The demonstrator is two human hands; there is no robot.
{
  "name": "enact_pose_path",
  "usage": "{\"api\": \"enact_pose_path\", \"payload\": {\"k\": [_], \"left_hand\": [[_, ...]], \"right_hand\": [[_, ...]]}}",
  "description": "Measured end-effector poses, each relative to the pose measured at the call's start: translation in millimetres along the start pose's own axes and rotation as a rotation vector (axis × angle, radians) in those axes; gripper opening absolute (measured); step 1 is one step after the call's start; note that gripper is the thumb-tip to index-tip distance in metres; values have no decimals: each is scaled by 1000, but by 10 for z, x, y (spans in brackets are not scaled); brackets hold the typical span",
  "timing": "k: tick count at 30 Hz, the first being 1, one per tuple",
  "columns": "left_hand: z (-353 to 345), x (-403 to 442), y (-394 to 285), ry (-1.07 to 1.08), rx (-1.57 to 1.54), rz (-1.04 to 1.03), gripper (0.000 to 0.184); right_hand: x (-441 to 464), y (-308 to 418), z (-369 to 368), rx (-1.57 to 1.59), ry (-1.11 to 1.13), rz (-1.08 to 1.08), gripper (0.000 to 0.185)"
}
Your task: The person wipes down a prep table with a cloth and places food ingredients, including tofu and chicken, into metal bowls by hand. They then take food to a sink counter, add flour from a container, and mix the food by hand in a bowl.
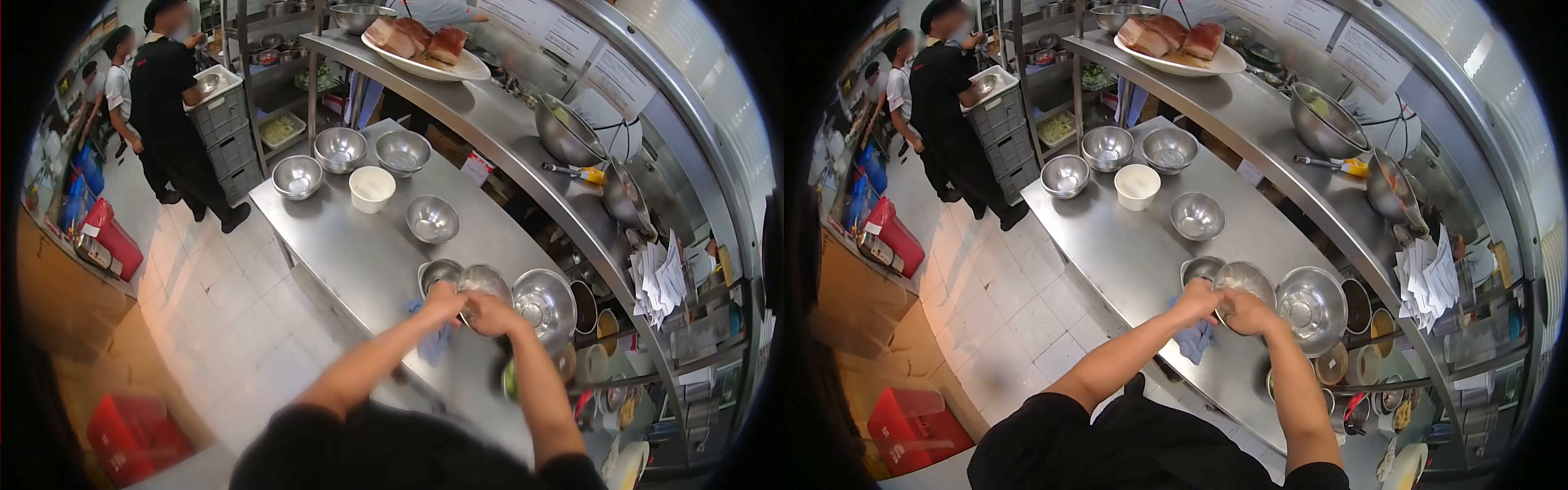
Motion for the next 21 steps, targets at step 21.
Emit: {"api": "enact_pose_path", "payload": {"k": [21], "left_hand": [[-132, 101, -158, -101, 422, -138, 28]], "right_hand": [[284, -777, -32, 520, -332, -360, 62]]}}
Point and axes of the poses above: each hand's wrist, its own x-axis towards the middle knuckle, its own z-axis out of the back of the hand, y = z × x, the point moved 5 cm from there along x, towards the middle knuckle, and after that the axes turned 8 degrees about x, right-handed, at the moved point
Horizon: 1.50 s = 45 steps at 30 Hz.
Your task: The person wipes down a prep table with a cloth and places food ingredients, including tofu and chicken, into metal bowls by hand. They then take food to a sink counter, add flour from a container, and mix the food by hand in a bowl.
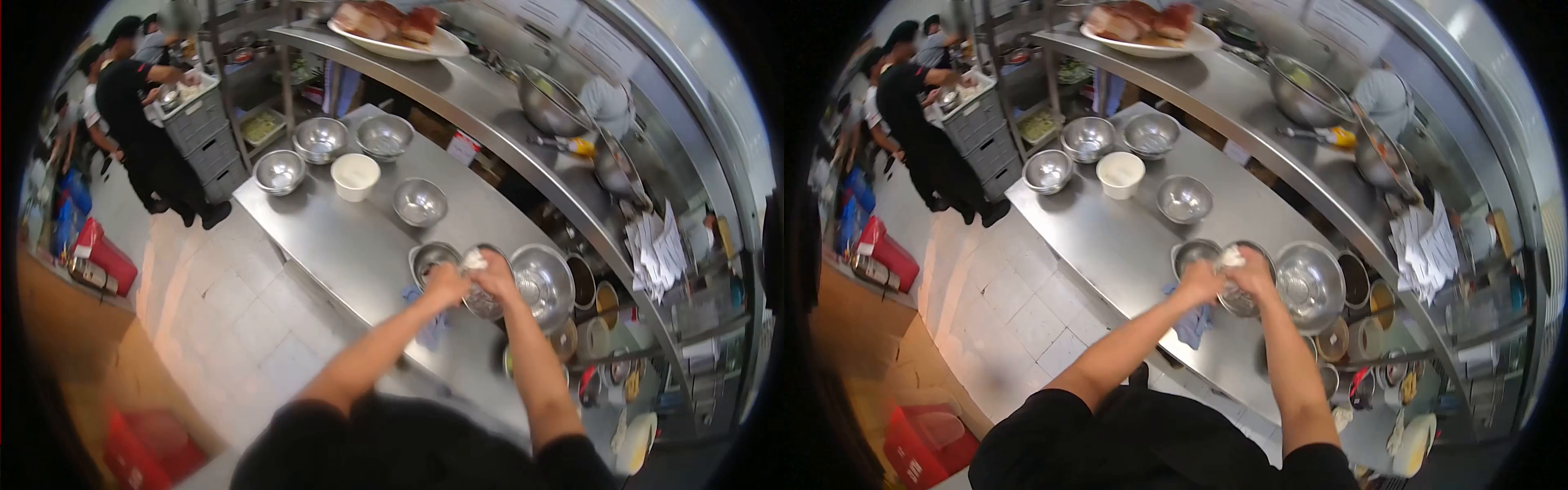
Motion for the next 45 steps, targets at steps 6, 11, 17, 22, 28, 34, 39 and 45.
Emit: {"api": "enact_pose_path", "payload": {"k": [6, 11, 17, 22, 28, 34, 39, 45], "left_hand": [[-35, 257, 157, 98, -609, 105, 23], [-48, 231, 52, 93, -586, 89, 20], [-162, 144, 104, 115, -512, 96, 22], [-180, 457, 27, 41, -596, 139, 24], [-581, 1377, 55, -13, -624, 137, 28], [-871, 1886, 350, 145, -548, 392, 21], [141, 928, -255, 213, 486, -242, 40], [2765, -170, -1013, -394, 95, -843, 14]], "right_hand": [[-242, 618, 260, -469, 51, 381, 38], [-380, 571, 147, -791, 53, 239, 20], [-608, 405, 320, -537, -160, 357, 26], [-818, 443, 831, 212, -386, 506, 34], [-1360, -47, 1101, 1062, -329, 142, 19], [-1737, -611, 719, 1208, -375, 32, 19], [-2174, -708, 434, 1289, -472, -12, 27], [-2338, -964, -11, 1657, -582, -40, 29]]}}
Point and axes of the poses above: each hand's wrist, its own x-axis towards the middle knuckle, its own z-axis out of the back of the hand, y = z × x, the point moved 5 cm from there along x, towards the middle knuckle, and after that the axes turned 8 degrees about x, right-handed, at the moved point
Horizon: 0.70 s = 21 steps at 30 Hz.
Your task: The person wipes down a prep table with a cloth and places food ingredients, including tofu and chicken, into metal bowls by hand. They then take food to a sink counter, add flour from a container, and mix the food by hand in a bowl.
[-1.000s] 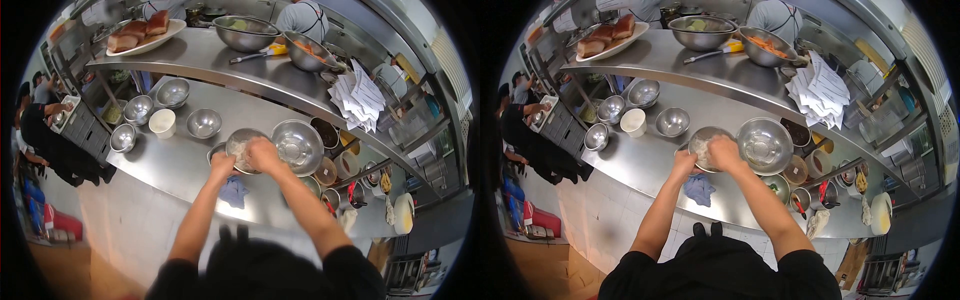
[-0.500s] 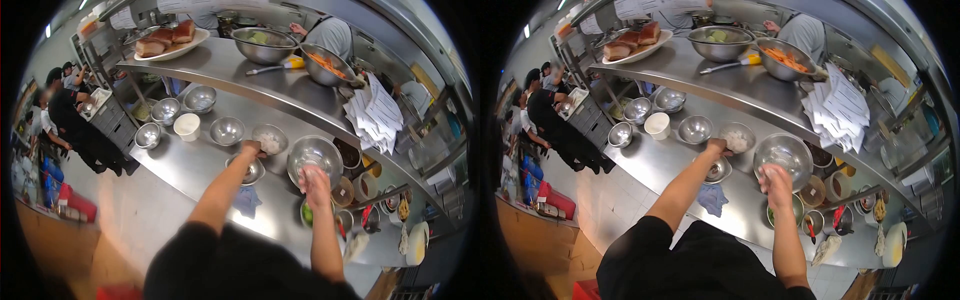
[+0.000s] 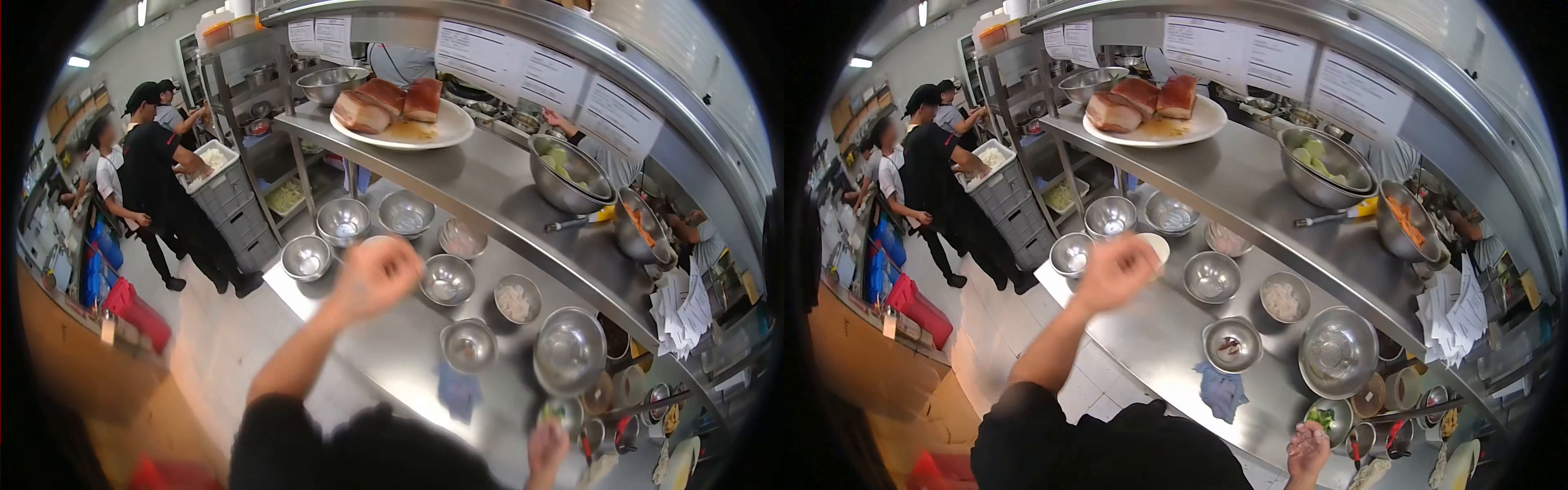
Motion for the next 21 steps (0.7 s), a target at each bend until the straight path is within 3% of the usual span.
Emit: {"api": "enact_pose_path", "payload": {"k": [2, 4, 5, 7, 10, 11, 14, 16, 19, 21], "left_hand": [[642, 583, -232, -267, 423, -166, 20], [920, 1180, -369, -383, 721, -453, 42], [936, 1418, -221, -451, 892, -360, 57], [956, 1822, 50, -239, 1174, 77, 61], [1020, 2120, 208, 45, 1176, 227, 57], [1022, 2092, 131, -6, 1172, 165, 45], [986, 2015, 117, -143, 1108, 74, 52], [952, 1981, 144, -297, 1128, -93, 58], [984, 1773, -20, -489, 991, -368, 48], [972, 1497, -202, -543, 832, -324, 51]], "right_hand": [[-1, -157, -252, -46, 66, 4, 29], [9, -282, -540, -101, 119, 23, 29], [13, -344, -647, -118, 145, 25, 29], [6, -470, -808, -139, 162, 19, 30], [-46, -597, -836, -198, 191, 15, 31], [-66, -616, -832, -227, 215, 25, 31], [-133, -608, -686, -262, 204, 63, 30], [-196, -580, -581, -240, 171, 92, 28], [-311, -511, -562, -239, 67, 126, 26], [-361, -475, -524, -231, 53, 148, 25]]}}
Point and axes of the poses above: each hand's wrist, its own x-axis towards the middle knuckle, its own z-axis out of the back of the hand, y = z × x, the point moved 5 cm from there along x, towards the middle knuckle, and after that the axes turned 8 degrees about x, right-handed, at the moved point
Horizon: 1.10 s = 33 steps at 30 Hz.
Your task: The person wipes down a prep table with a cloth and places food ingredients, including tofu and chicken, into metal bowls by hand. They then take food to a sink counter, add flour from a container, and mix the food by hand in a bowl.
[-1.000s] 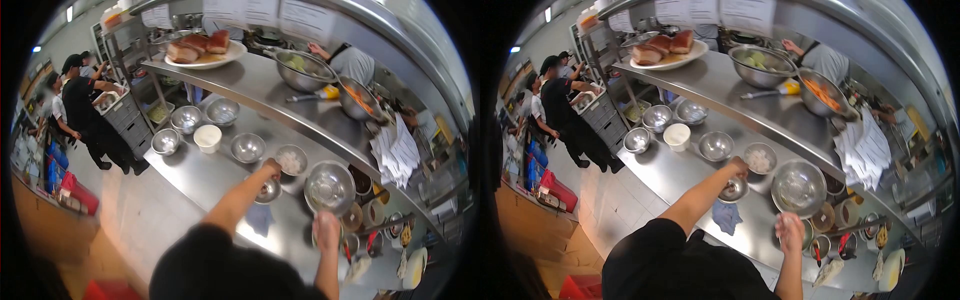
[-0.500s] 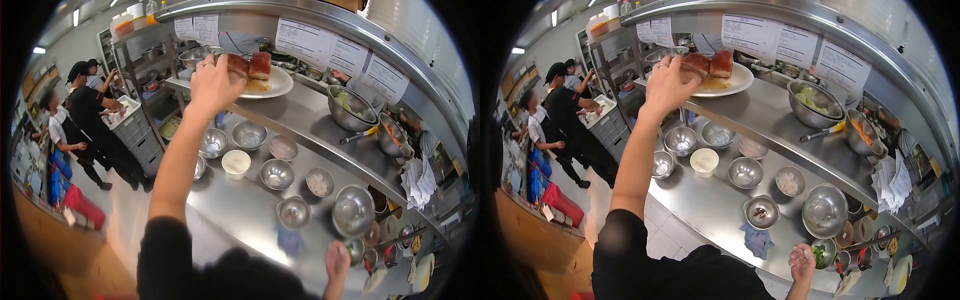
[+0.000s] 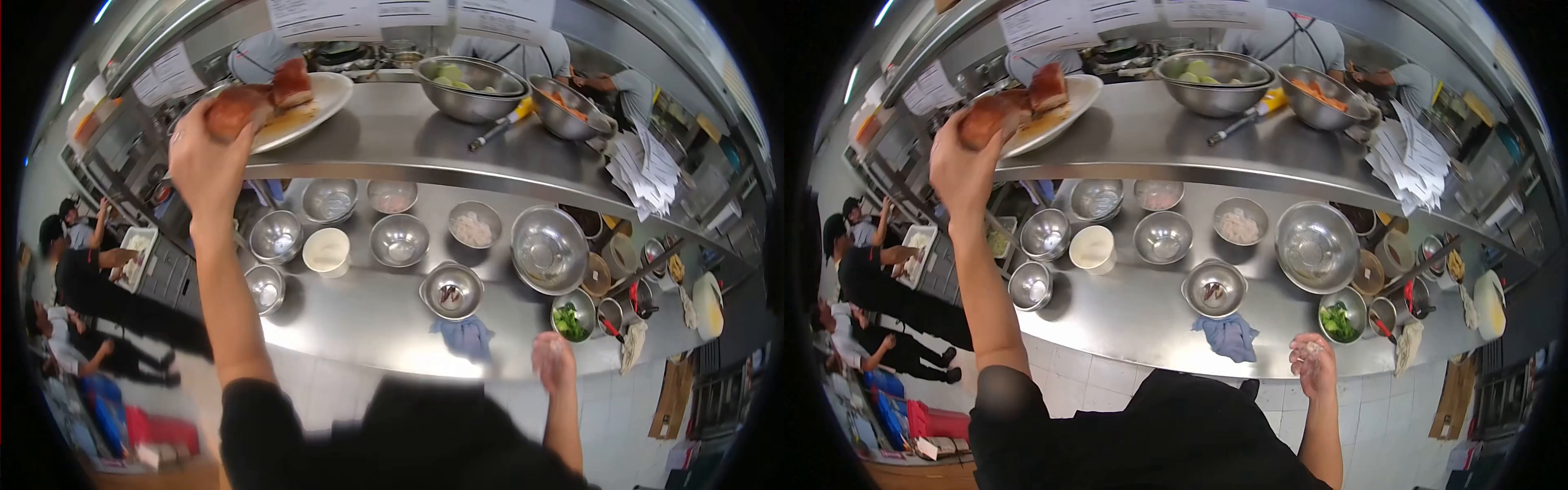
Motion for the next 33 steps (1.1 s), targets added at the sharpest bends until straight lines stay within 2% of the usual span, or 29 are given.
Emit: {"api": "enact_pose_path", "payload": {"k": [3, 4, 6, 7, 9, 11, 12, 15, 16, 17, 18, 19, 22, 25, 28, 29, 30, 31, 32, 33], "left_hand": [[409, -503, -224, -215, -223, 129, 55], [482, -740, -256, -172, -313, 176, 58], [434, -1244, -426, -41, -724, 320, 60], [344, -1471, -547, 81, -791, 384, 60], [-66, -1935, -781, 345, -840, 491, 62], [-691, -2444, -869, 566, -772, 514, 57], [-1213, -2864, -805, 628, -847, 556, 57], [-2060, -3543, -915, 787, -610, 530, 60], [-2179, -3682, -1074, 866, -920, 607, 58], [-2258, -3729, -1139, 886, -839, 450, 56], [-2330, -3785, -1193, 887, -757, 296, 54], [-2346, -3841, -1154, 834, -274, -79, 51], [-2327, -3813, -1005, 532, -81, 107, 50], [-2744, -4259, -828, 1432, -461, 865, 52], [-3029, -4545, -947, 1374, -475, 856, 51], [-3134, -4629, -1021, 1389, -449, 791, 48], [-3228, -4676, -1056, 1390, -380, 637, 44], [-3356, -4713, -1090, 1327, -215, 332, 41], [-3521, -4827, -1134, 1100, -43, 20, 38], [-2703, -4156, -1654, 885, -205, 177, 37]], "right_hand": [[-62, 27, 113, -6, -31, 35, 27], [-92, 47, 142, 0, -55, 44, 27], [-164, 78, 267, 22, -129, 60, 30], [-205, 92, 326, 28, -159, 52, 31], [-278, 160, 399, 53, -175, 44, 32], [-349, 203, 500, 172, -166, 79, 32], [-381, 209, 545, 240, -168, 91, 32], [-468, 178, 795, 451, -157, 131, 34], [-523, 176, 878, 494, -175, 144, 35], [-495, 171, 947, 536, -175, 144, 35], [-514, 121, 1113, 541, -319, 185, 37], [-546, 107, 1172, 543, -286, 180, 38], [-732, 150, 1255, 575, -267, 187, 38], [-952, 131, 1500, 560, -393, 189, 38], [-1136, 164, 1806, 543, -420, 190, 35], [-1249, 200, 1940, 537, -454, 209, 35], [-1357, 235, 2070, 544, -462, 216, 34], [-1423, 272, 2182, 555, -473, 226, 33], [-1501, 309, 2283, 566, -481, 238, 33], [-1605, 346, 2402, 575, -512, 268, 32]]}}
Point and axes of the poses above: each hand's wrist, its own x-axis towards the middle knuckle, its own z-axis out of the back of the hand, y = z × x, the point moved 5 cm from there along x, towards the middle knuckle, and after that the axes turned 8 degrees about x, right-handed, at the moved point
